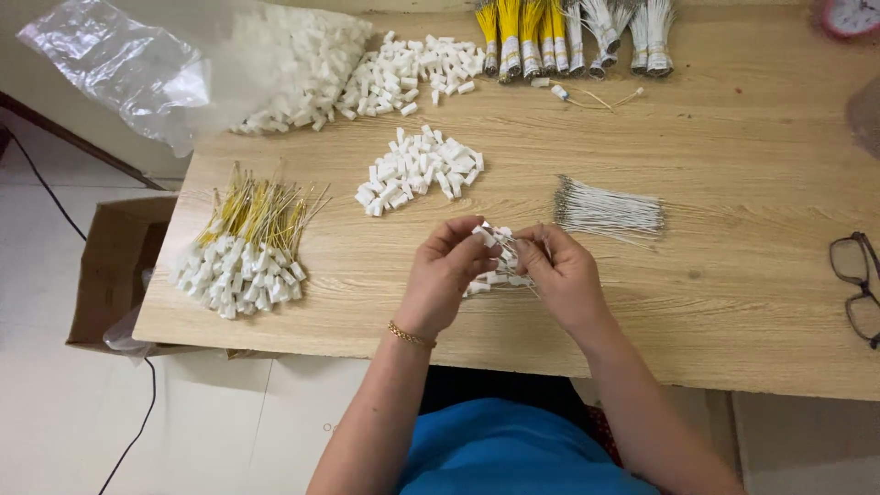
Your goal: Assembling small wire components by inserting thin wires into plastic sleeves
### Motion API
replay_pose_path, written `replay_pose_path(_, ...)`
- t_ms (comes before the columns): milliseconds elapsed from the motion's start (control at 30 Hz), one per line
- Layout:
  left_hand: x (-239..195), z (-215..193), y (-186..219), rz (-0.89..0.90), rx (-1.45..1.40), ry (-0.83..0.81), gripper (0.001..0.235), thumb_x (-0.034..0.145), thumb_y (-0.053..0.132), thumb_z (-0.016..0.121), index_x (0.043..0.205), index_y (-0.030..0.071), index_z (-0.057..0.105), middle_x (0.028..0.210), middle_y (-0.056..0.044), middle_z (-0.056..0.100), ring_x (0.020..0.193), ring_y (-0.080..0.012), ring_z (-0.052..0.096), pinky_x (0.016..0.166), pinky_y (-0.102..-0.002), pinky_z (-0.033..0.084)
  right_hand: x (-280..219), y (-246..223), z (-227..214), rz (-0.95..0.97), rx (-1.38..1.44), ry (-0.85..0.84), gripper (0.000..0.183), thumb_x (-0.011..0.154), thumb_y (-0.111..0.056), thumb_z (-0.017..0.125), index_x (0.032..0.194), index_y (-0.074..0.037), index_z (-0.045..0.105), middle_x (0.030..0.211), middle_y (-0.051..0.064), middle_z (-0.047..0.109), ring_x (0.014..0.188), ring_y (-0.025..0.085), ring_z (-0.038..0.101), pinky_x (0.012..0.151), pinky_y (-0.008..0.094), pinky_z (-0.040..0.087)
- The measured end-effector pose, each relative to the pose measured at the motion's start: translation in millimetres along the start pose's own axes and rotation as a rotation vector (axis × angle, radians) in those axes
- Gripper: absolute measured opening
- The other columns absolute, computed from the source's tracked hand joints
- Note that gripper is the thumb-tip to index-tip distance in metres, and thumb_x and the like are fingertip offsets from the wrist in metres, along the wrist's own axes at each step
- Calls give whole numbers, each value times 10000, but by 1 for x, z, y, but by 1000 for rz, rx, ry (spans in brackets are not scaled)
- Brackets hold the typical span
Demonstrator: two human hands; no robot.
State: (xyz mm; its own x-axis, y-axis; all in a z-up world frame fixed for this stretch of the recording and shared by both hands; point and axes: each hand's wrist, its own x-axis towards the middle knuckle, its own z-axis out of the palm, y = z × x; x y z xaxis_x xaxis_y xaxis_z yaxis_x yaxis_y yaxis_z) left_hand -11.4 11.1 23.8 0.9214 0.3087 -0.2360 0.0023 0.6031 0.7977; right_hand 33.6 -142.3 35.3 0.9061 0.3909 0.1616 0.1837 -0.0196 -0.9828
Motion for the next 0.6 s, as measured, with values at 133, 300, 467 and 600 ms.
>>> replay_pose_path(133, -5, 6, -2, 0, -46, -19, 252, 914, 61, 623, 1146, -28, 576, 985, -178, 621, 823, -311, 716, 704, -346, 633, -3, 6, -2, 21, -28, 61, 104, 962, -123, 615, 993, -29, 648, 675, 86, 598, 665, 130, 528, 658, 283, 476)
replay_pose_path(300, -7, 8, -12, 49, -66, -61, 218, 935, 45, 596, 1149, 30, 564, 965, -124, 628, 846, -275, 720, 724, -326, 638, -4, 10, -7, -5, -49, 68, 86, 965, -109, 616, 932, -39, 651, 662, 61, 560, 638, 113, 480, 597, 257, 420)
replay_pose_path(467, -15, 12, -8, 50, -88, -53, 213, 938, 38, 595, 1147, -4, 598, 940, -126, 631, 846, -294, 723, 736, -351, 643, -9, -19, -1, -3, -40, 88, 54, 915, -106, 693, 937, -58, 689, 677, 35, 595, 633, 77, 471, 589, 223, 418)
replay_pose_path(600, -16, 10, -9, 41, -118, -61, 219, 934, 55, 615, 1143, -7, 602, 927, -141, 654, 838, -289, 726, 728, -339, 645, -15, -25, -1, 15, -76, 107, 72, 921, -124, 687, 906, -53, 688, 664, 32, 575, 621, 89, 456, 567, 230, 399)
